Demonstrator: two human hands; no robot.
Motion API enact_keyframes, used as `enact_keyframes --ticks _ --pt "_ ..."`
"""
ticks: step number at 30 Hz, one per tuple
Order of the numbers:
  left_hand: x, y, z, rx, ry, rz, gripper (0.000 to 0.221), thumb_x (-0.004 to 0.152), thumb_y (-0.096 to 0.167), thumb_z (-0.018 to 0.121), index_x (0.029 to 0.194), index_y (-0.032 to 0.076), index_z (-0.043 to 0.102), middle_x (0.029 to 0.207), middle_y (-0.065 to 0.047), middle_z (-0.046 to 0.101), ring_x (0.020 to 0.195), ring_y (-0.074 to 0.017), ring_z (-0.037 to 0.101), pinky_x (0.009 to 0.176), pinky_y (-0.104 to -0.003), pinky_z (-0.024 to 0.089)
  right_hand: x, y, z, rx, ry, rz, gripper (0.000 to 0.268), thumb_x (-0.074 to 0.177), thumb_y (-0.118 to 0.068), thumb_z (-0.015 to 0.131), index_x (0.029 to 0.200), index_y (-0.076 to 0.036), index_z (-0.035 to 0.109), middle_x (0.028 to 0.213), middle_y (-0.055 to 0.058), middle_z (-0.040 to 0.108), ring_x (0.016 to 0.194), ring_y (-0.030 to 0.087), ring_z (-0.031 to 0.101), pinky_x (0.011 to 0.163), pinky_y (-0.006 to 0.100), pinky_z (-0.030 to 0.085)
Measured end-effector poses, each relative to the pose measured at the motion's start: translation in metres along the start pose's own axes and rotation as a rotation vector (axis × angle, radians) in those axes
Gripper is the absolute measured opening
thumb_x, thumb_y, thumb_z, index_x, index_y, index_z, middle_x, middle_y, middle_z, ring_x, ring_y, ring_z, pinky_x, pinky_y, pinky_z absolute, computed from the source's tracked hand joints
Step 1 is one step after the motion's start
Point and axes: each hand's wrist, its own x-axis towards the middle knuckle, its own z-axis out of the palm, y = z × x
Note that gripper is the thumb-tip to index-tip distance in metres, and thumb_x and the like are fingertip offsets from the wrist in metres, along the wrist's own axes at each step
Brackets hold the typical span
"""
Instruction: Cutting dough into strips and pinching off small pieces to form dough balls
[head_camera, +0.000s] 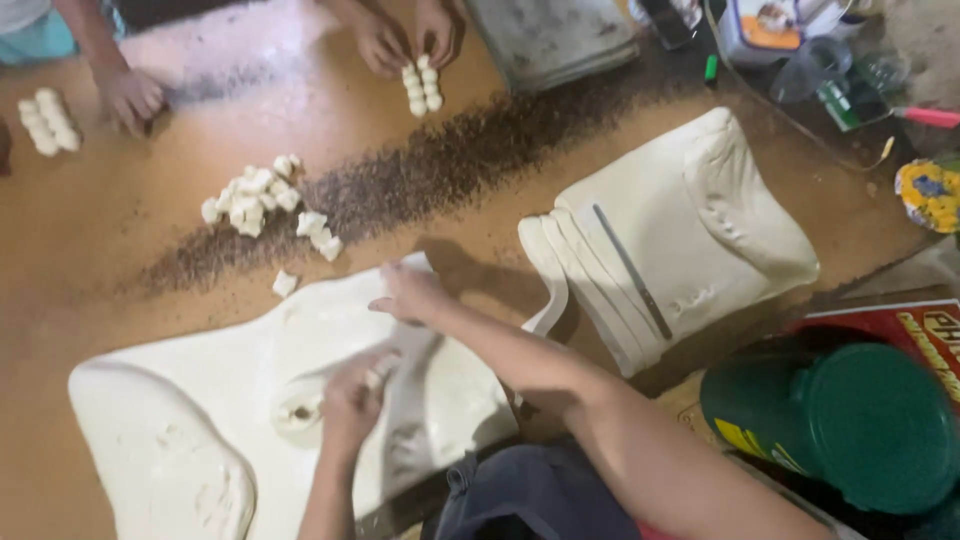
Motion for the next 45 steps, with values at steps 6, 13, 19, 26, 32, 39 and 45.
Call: enact_keyframes --ticks 6,13,19,26,32,39,45 --pt "0.006 -0.06 -0.039 -0.015 -0.087 0.251 0.091 0.078 0.001 0.047 0.161 -0.004 0.011 0.159 -0.035 0.018 0.151 -0.0515 0.02 0.125 -0.056 0.018 -0.061 -0.061 0.009 0.299 0.295 -0.958 0.024 0.093 -0.027 0.066 0.105 -0.007 0.064 0.105 0.015 0.07 0.086 0.04 0.069 0.078 0.048 0.055" --pt "-0.002 -0.074 -0.01 -0.046 0.099 0.019 0.035 0.084 0.005 0.047 0.11 0.001 0.069 0.097 -0.013 0.074 0.085 -0.021 0.065 0.078 -0.039 0.051 -0.062 -0.075 -0.003 0.389 0.386 -0.667 0.056 0.088 -0.065 0.056 0.103 -0.011 0.052 0.094 0.01 0.06 0.071 0.029 0.063 0.06 0.043 0.05" --pt "-0.01 -0.033 -0.024 -0.1 -0.039 0.119 0.02 0.1 0.016 0.06 0.109 0.009 0.076 0.109 -0.009 0.078 0.098 -0.0208 0.076 0.087 -0.031 0.057 -0.019 -0.038 -0.011 -0.061 0.017 -0.041 0.053 0.091 -0.059 0.062 0.108 -0.009 0.06 0.107 0.015 0.07 0.092 0.038 0.069 0.068 0.051 0.053" --pt "0.033 -0.091 -0.046 -0.018 -0.088 0.029 0.085 0.078 -0.009 0.053 0.158 0.004 0.028 0.146 -0.024 0.042 0.123 -0.0371 0.051 0.093 -0.04 0.05 -0.035 -0.072 0.001 0.374 0.307 -0.854 0.017 0.087 -0.016 0.071 0.101 -0.01 0.064 0.082 0.004 0.056 0.07 0.022 0.055 0.059 0.035 0.045" --pt "0.007 -0.124 0.002 0.106 0.028 -0.091 0.012 0.09 0.016 0.056 0.083 0.008 0.062 0.072 -0.012 0.063 0.068 -0.0276 0.058 0.065 -0.043 0.045 -0.028 -0.066 0.0 0.252 0.566 -0.748 0.037 0.094 -0.046 0.061 0.091 -0.011 0.05 0.073 0.005 0.048 0.061 0.025 0.049 0.056 0.042 0.039" --pt "0.022 -0.075 -0.039 -0.089 -0.011 -0.267 0.071 0.079 0.018 0.083 0.143 0.007 0.056 0.095 -0.007 0.058 0.067 -0.0147 0.057 0.071 -0.027 0.051 -0.016 -0.07 -0.051 0.049 -0.086 -0.199 0.095 0.074 -0.057 0.081 0.148 -0.015 0.039 0.139 0.033 0.048 0.118 0.047 0.058 0.089 0.053 0.053" --pt "0.033 -0.101 -0.048 0.027 0.038 0.191 0.103 0.061 -0.026 0.061 0.158 -0.008 0.031 0.142 -0.038 0.039 0.116 -0.0526 0.059 0.094 -0.058 0.049 -0.013 -0.062 0.053 0.307 0.464 -0.934 0.033 0.09 -0.03 0.071 0.119 -0.016 0.066 0.098 0.01 0.069 0.087 0.032 0.072 0.082 0.044 0.058"
